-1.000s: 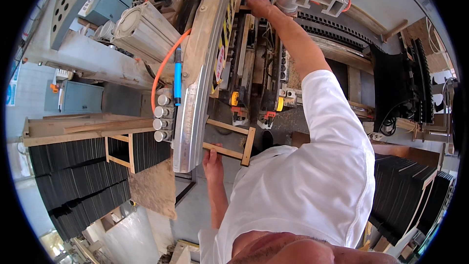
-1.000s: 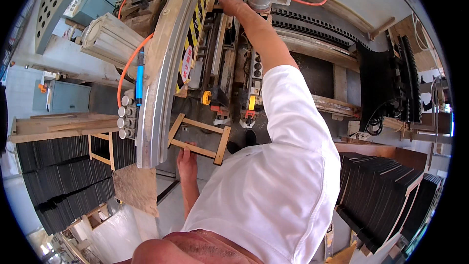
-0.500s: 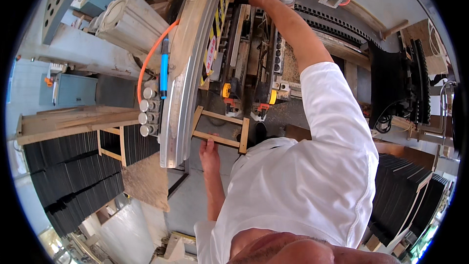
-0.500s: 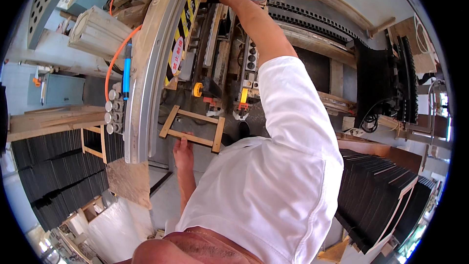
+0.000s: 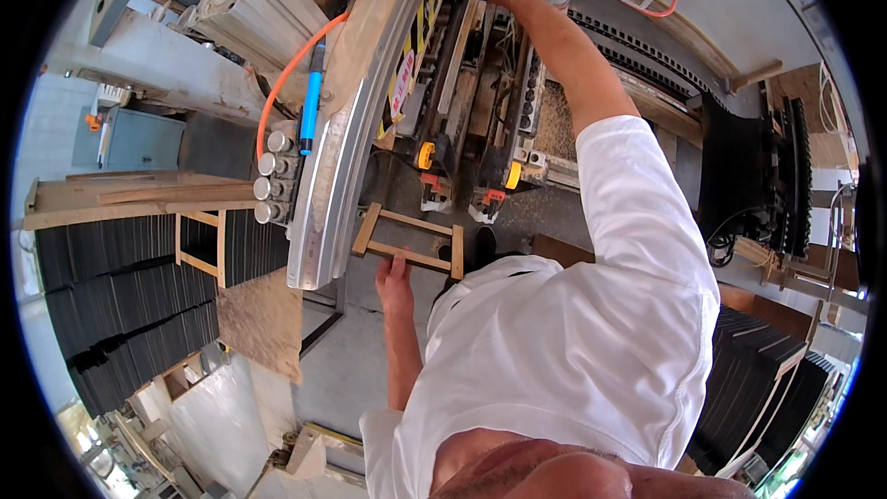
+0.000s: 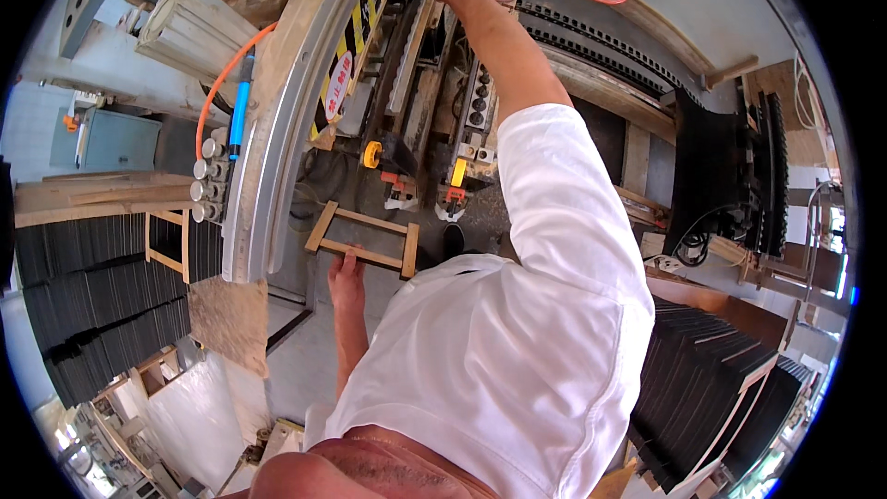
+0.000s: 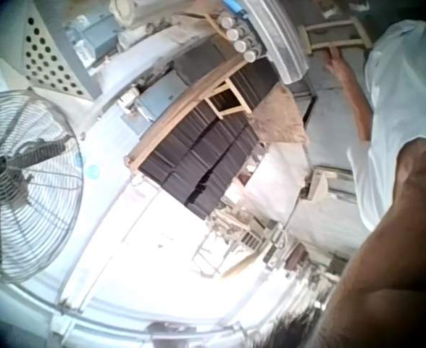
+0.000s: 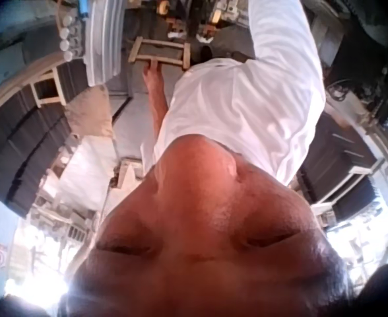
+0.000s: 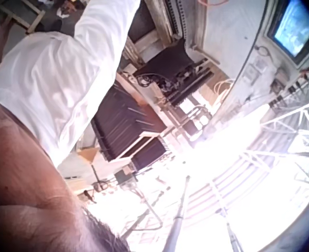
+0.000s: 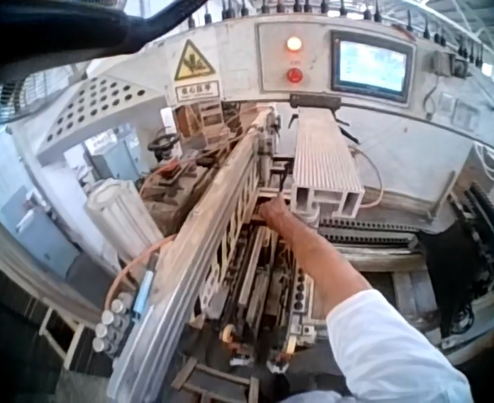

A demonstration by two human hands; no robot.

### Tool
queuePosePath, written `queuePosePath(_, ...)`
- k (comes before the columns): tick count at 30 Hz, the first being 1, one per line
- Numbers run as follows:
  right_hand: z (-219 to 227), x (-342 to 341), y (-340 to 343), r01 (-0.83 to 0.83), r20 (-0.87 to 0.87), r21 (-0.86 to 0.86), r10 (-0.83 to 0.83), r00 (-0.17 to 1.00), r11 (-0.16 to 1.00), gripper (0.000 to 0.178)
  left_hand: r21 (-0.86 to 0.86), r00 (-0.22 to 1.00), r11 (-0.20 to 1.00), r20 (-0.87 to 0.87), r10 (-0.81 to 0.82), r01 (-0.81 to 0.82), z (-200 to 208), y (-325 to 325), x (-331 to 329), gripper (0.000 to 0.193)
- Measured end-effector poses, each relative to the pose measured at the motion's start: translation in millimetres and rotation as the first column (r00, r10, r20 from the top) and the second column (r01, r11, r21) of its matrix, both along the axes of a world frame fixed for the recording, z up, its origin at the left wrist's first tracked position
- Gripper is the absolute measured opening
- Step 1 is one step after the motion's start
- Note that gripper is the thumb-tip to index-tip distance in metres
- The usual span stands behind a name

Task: The person repeatedly picks up small wooden frames and places them into a machine, then removes them and stacks them on a nearby surface. This cycle continues throughout the clip.

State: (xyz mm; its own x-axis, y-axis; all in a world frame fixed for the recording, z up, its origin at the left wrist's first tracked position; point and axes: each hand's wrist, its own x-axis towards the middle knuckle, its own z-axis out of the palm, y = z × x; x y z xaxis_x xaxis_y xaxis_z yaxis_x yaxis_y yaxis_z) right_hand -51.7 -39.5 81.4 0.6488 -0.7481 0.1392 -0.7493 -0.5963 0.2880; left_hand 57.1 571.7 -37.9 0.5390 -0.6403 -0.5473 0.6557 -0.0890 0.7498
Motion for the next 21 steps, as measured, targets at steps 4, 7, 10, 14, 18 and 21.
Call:
queuePosePath(4,-15,0,-27,0.003,-0.071,0.056,0.001,0.997,0.998,0.029,0.055,1.000,0.998,0.020,0.007,-0.008,2,-9,-5,0.030)
queuePosePath(7,15,9,-11,0.056,-0.222,0.207,-0.009,0.975,0.977,0.044,0.057,0.999,0.998,0.042,0.020,-0.022,0,-11,-9,0.028)
queuePosePath(10,18,5,-1,0.038,-0.186,0.134,-0.013,0.982,0.990,0.037,0.093,0.998,0.996,0.059,0.002,-0.007,1,-16,-14,0.025)
queuePosePath(14,24,1,12,0.018,-0.180,0.029,-0.012,0.984,0.999,0.029,0.083,0.998,0.997,0.066,-0.007,0.001,-8,-17,-17,0.032)
queuePosePath(18,30,-3,21,0.008,-0.179,-0.034,-0.014,0.984,0.999,0.024,0.083,0.998,0.996,0.069,0.005,-0.011,-12,-13,-21,0.031)
queuePosePath(21,36,1,29,-0.005,-0.180,-0.076,-0.009,0.984,0.997,0.022,0.075,0.997,0.997,0.070,0.027,-0.032,-16,-10,-24,0.031)
